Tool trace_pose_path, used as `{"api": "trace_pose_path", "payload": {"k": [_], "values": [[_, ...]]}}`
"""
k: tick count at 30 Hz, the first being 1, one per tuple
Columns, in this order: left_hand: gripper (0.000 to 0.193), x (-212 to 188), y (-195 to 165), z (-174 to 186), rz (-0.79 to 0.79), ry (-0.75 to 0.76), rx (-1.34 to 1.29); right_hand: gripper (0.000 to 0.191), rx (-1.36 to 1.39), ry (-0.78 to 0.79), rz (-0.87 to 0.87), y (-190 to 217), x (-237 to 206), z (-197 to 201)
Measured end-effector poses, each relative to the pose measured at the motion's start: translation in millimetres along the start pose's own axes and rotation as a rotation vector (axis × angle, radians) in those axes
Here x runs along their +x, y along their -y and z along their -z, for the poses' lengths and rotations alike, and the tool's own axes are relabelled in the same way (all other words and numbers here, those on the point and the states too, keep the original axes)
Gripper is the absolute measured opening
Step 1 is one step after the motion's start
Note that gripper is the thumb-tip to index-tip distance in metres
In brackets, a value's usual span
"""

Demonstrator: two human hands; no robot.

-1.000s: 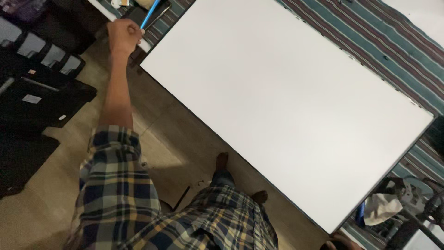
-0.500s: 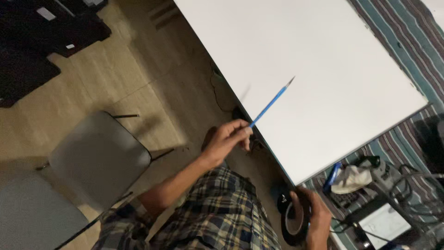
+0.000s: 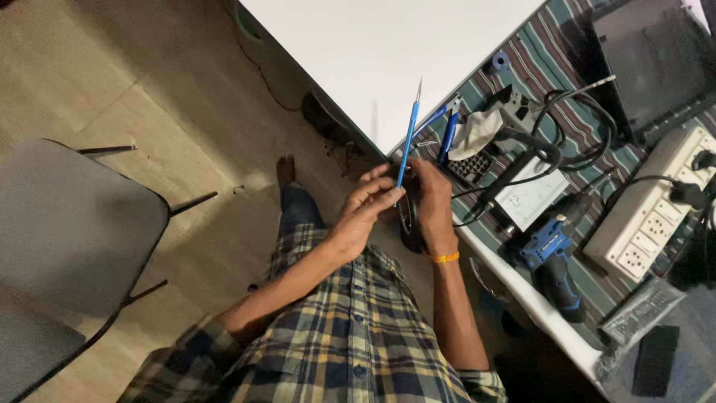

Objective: The person applies black tape along the edge of a white rectangular panel, then uses a blue pen-like tool to scratch or mark the taped edge. The person repeats taping and scratching actions on different sections of the panel's edge.

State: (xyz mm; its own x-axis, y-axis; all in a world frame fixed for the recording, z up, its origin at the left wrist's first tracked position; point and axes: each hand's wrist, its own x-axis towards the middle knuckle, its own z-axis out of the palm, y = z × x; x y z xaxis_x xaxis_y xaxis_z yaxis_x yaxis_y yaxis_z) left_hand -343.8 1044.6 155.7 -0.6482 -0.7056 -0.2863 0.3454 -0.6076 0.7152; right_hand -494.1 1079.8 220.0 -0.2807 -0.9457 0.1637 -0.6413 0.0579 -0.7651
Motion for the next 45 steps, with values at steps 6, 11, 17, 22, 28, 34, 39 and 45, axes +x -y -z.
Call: {"api": "trace_pose_path", "payload": {"k": [6,11,17,22,28,34,39,45], "values": [[0.018,-1,10,-12,0.005,0.021,-0.222,0.039,-0.012,0.031,-0.015,9,-16,11],[0.023,-5,2,-27,0.101,-0.089,-0.248,0.043,-0.081,0.080,0.003,5,-22,16],[0.024,-5,9,-39,0.016,-0.170,-0.209,0.065,-0.087,0.158,0.071,-2,-33,26],[0.023,-1,16,-40,-0.025,-0.205,-0.252,0.061,0.034,0.136,-0.047,6,-43,21],[0.026,-7,16,-49,-0.100,-0.280,-0.083,0.025,-0.038,-0.138,0.017,15,-14,20],[0.028,-5,18,-55,-0.101,-0.375,0.078,0.040,-0.172,0.103,0.031,14,48,2],[0.025,-8,24,-57,-0.163,-0.387,0.124,0.030,-0.164,0.109,0.064,0,49,-9],[0.030,-16,30,-61,-0.269,-0.421,0.094,0.016,0.668,-0.057,-0.184,-29,41,6]]}}
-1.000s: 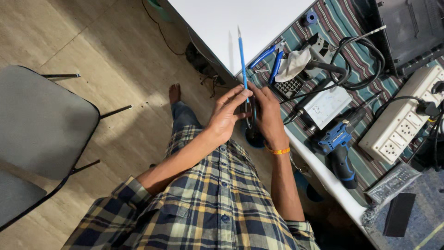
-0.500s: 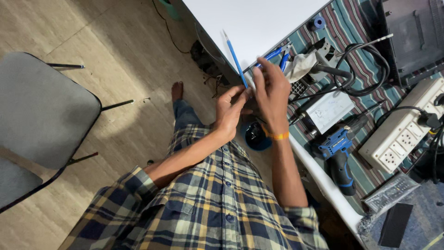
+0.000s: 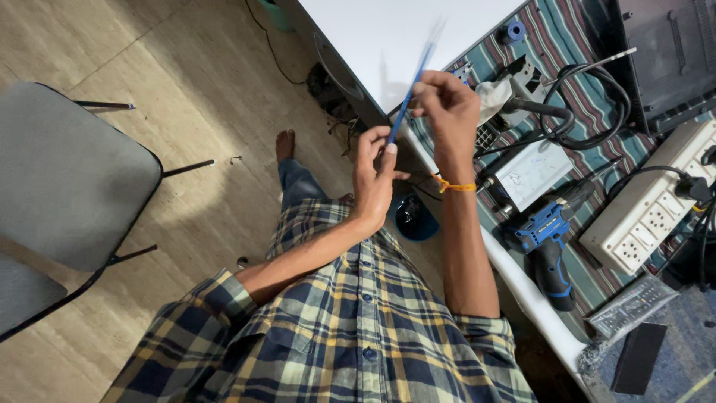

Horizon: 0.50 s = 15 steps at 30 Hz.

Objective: The person applies black tape along the edge of a white rectangular panel, then uses a blue pen-like tool to scratch or mark the taped edge. The person repeats taping and scratching actions on different sections of the panel's edge.

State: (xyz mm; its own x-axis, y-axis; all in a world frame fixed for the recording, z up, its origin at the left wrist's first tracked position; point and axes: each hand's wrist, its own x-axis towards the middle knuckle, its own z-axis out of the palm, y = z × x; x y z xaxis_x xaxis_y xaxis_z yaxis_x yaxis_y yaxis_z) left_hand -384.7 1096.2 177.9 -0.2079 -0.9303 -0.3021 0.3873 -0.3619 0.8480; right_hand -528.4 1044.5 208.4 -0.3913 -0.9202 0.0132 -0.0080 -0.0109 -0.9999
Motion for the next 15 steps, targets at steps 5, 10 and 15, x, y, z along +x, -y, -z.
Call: {"api": "trace_pose_path", "payload": {"k": [5,10,15], "values": [[0.031,1,7,-1,0.062,-0.001,-0.074,0.009,0.194,-0.050,-0.097,-4,-15,-9],[0.032,6,11,-5,-0.104,0.031,0.020,0.023,-0.279,-0.200,0.003,-1,-19,-39],[0.034,3,16,0,0.007,0.030,0.028,0.036,-0.811,-0.199,0.223,0,-8,-40]]}}
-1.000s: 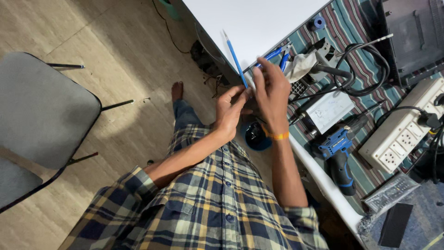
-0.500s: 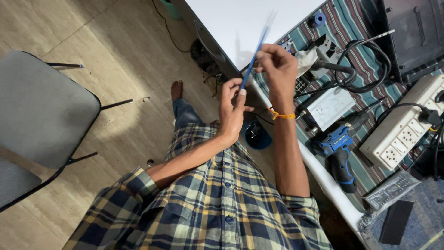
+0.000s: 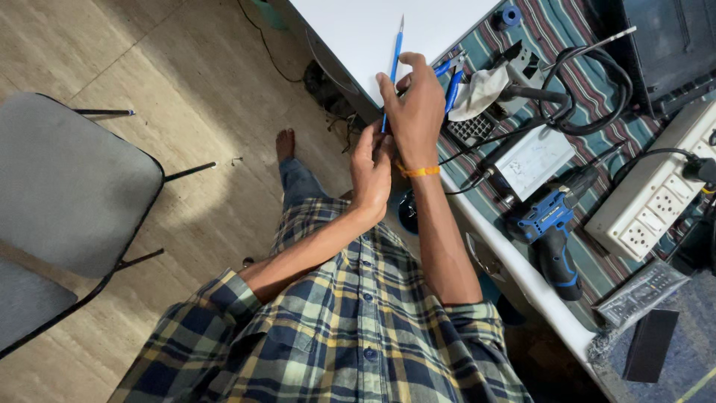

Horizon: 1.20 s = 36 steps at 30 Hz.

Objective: The person applies black tape along the edge of a white rectangular panel, then uses a blue pen-like tool to scratch or mark the taped edge. The person repeats taping and scratching actions on different sections of the panel's edge.

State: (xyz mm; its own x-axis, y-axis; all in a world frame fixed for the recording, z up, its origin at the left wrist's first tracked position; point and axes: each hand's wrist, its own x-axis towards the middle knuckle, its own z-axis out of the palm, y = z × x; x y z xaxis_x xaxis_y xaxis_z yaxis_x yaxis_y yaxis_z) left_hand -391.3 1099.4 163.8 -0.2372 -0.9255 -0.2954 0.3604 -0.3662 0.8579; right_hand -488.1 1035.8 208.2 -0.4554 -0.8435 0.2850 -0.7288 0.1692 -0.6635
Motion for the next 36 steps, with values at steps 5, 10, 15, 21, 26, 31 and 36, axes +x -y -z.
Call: {"api": "trace_pose_path", "payload": {"k": [5,10,15,21,26,31,36], "values": [[0.034,6,13,3,0.052,-0.009,-0.090,0.031,0.006,-0.015,0.103,-14,8,-5],[0.028,11,29,7,0.210,-0.072,-0.147,0.020,0.581,0.144,-0.184,-43,10,40],[0.023,8,41,3,0.215,-0.027,-0.314,0.021,0.356,0.289,0.007,-42,-8,78],[0.022,1,48,-8,0.176,-0.024,-0.393,0.023,0.051,0.453,0.261,-29,-14,108],[0.024,-3,43,-15,0.161,-0.034,-0.438,0.028,-0.050,0.523,0.287,-23,-14,113],[0.026,-4,38,-16,0.153,-0.045,-0.387,0.020,-0.141,0.508,0.327,-26,-14,110],[0.024,-1,36,-17,0.171,-0.074,-0.308,0.016,-0.108,0.472,0.492,-36,-8,105]]}}
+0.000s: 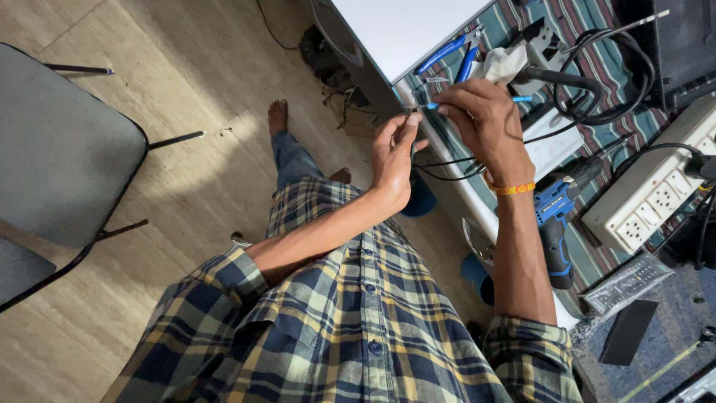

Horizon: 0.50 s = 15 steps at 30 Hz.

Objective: The person applies black tape along the edge of a white rectangular panel, then uses a blue pen-like tool to scratch or mark the taped edge. The person repeats taping and scratching actions on different sections of the panel's edge.

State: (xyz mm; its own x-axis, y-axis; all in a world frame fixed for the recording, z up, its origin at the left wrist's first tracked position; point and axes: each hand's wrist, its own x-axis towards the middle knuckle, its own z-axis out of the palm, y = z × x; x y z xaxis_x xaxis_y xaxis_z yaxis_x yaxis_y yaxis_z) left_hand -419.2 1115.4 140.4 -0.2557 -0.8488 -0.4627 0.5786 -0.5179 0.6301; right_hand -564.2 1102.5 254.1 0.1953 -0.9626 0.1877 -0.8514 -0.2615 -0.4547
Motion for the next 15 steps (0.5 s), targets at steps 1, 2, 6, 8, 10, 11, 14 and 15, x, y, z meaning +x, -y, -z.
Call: {"api": "trace_pose_path", "payload": {"k": [1,2,6,8,10,11,14,15], "values": [[0.024,-0.4,-0.7,0.2,0.015,-0.002,0.012,0.017,-0.028,-0.008,0.009,-1.4,-0.4,-1.0],[0.023,-0.5,-1.5,0.0,0.014,-0.004,0.001,0.017,-0.056,-0.015,0.020,-2.9,-0.4,-1.7],[0.022,-1.7,-4.0,-0.2,-0.004,-0.013,-0.006,0.017,-0.081,0.033,0.040,-7.1,1.7,-2.8],[0.022,-1.0,-4.0,-1.0,-0.008,-0.023,-0.008,0.017,-0.080,0.019,0.068,-7.9,2.8,-3.0],[0.022,0.0,-3.3,-1.2,-0.002,-0.043,-0.022,0.018,-0.065,0.021,0.079,-7.8,2.6,-3.1],[0.023,0.3,-2.9,-1.0,0.001,-0.049,-0.021,0.018,-0.057,0.021,0.083,-7.6,2.6,-3.1],[0.024,0.4,-1.2,-1.2,0.016,-0.058,-0.025,0.018,-0.080,0.027,0.079,-7.7,2.6,-3.0],[0.025,0.6,-0.8,-1.5,0.023,-0.056,-0.030,0.018,-0.082,0.023,0.081,-8.1,2.8,-3.1]]}}
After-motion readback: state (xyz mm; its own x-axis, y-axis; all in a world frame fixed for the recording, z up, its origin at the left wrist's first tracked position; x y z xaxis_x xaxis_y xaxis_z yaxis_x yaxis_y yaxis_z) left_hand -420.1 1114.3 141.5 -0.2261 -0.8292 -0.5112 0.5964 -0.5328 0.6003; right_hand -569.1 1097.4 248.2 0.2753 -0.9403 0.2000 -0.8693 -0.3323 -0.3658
